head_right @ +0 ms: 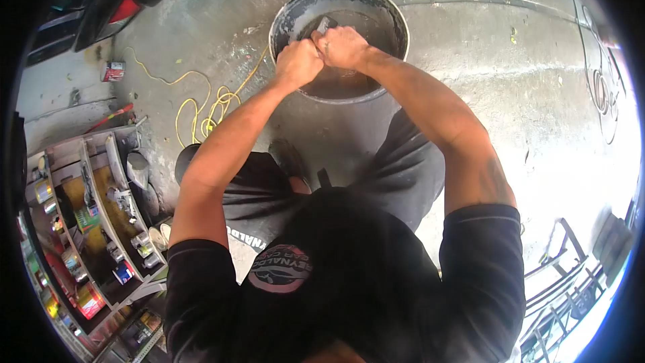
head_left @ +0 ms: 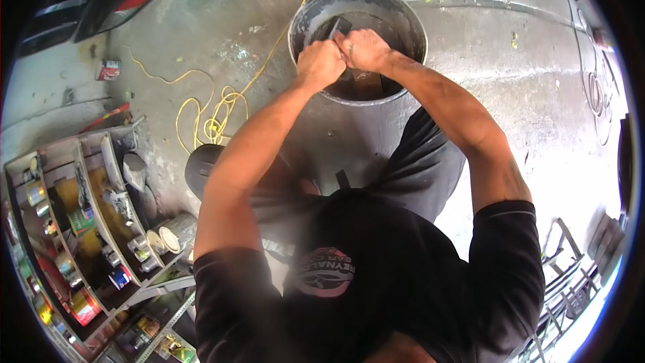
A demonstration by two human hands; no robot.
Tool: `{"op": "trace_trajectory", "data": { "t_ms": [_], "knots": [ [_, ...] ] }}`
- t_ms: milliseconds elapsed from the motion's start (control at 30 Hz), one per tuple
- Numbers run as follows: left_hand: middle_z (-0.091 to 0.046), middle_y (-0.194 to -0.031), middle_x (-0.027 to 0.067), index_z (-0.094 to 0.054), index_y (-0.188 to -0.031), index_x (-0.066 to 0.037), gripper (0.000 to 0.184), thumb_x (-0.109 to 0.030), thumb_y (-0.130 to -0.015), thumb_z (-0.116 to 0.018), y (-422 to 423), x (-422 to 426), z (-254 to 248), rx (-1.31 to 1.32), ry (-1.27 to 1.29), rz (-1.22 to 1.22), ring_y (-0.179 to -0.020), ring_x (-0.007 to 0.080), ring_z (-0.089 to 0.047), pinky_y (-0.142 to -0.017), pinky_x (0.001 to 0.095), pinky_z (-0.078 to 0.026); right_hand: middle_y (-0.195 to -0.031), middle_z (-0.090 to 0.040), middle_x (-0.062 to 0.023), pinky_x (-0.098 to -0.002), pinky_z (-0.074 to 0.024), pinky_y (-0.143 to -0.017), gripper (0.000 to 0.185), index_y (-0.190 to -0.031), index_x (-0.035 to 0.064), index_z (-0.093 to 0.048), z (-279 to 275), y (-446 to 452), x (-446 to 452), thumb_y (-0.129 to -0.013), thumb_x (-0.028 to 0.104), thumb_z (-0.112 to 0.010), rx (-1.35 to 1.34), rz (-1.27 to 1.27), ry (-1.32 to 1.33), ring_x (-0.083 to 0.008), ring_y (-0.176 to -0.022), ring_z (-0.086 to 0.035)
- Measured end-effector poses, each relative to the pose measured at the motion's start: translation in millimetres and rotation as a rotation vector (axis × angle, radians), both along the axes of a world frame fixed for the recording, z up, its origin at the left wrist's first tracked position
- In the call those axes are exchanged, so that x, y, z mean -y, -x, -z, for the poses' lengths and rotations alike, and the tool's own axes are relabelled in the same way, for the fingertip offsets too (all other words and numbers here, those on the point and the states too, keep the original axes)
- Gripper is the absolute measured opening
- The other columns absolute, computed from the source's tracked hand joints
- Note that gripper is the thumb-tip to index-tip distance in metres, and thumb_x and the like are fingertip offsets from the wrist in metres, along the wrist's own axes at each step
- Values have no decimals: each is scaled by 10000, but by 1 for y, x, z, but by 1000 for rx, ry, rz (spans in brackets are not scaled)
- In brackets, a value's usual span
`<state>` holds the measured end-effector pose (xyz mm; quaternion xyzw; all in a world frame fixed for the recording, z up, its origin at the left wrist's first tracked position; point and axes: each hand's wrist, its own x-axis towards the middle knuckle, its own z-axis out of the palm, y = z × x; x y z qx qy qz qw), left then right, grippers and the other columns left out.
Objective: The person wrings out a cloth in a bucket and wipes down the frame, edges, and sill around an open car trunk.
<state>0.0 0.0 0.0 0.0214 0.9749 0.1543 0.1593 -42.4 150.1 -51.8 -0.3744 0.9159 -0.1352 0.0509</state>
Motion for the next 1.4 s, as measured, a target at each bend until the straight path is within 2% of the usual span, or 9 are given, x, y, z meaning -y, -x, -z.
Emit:
{"op": "trace_trajectory", "data": {
  "t_ms": [300, 433, 533, 700, 867, 967, 1200, 1267, 1400],
  "knots": [
    [-763, -922, 205, -794, -906, -46, 217, -207, -778, -725, 24, 21, 59, 165, -598, -224, -895, 354, -756, -824, 448, -567, -736, -695, -149, -457, -562, -562, 338, -1089, 91, -515, -25, 24, 11, -855, 247, -702, -158, -91, -89, -363, -661, -720],
    [-644, -696, 27, -730, -965, 2, 183, -79, -802, -727, 8, 35, 10, 518, -929, -405, -530, 96, -529, -397, 306, -327, -925, -687, -146, -446, -580, -657, 381, -1110, 98, -488, -64, 4, 20, -858, 254, -728, -89, -29, -42, -349, -794, -727],
    [-683, -862, 26, -682, -1137, -8, 350, -106, -812, -765, -6, 57, -44, 440, -1025, -322, -669, 103, -596, -514, 277, -440, -1064, -652, -201, -463, -572, -795, 341, -1140, 92, -496, -107, -15, 20, -940, 300, -677, 47, -9, 133, -374, -966, -696],
    [-713, -1180, 79, -613, -1331, -17, 537, -23, -817, -767, -34, 89, -166, 514, -1357, -315, -1072, 180, -675, -871, 318, -555, -854, -688, -232, -522, -542, -672, 399, -1206, 74, -553, -229, -59, 23, -896, 258, -725, 248, 115, 415, -426, -782, -692],
    [-629, -1141, 59, -531, -1472, -59, 652, 58, -852, -694, -77, 85, -279, 380, -1565, -611, -1059, 181, -644, -884, 358, -584, -1188, -686, -196, -499, -554, -862, 538, -1381, 33, -585, -300, -104, 38, -868, 125, -720, 178, 133, 571, -418, -1035, -662],
    [-654, -1195, 103, -512, -1461, -5, 567, 36, -921, -682, -96, 86, -321, 435, -1710, -647, -1050, 199, -673, -872, 377, -608, -1049, -714, -186, -444, -555, -861, 274, -1178, 21, -716, -355, -117, 38, -917, 94, -676, 154, 117, 712, -399, -946, -665],
    [-687, -1011, 75, -664, -1156, 5, 239, -182, -1007, -675, -125, 88, -463, 276, -1217, -432, -888, 167, -698, -739, 307, -560, -824, -668, -200, -403, -490, -691, 208, -959, -13, -673, -524, -107, 45, -1038, 140, -556, 740, 741, 1376, -338, -740, -640],
    [-688, -987, 75, -691, -1016, 6, 229, -222, -1020, -665, -126, 92, -487, 118, -773, -279, -853, 165, -699, -705, 280, -515, -812, -665, -181, -391, -486, -684, 214, -954, -20, -661, -535, -102, 47, -1041, 149, -563, 362, 646, 1183, -299, -732, -626],
    [-667, -853, 52, -673, -876, -3, 245, -205, -1014, -671, -127, 87, -547, -328, -854, -234, -787, 127, -649, -671, 273, -463, -802, -671, -144, -385, -494, -703, 234, -981, -15, -668, -584, -91, 49, -1051, 191, -582, 238, 632, 1112, -239, -746, -620]
  ]
}}
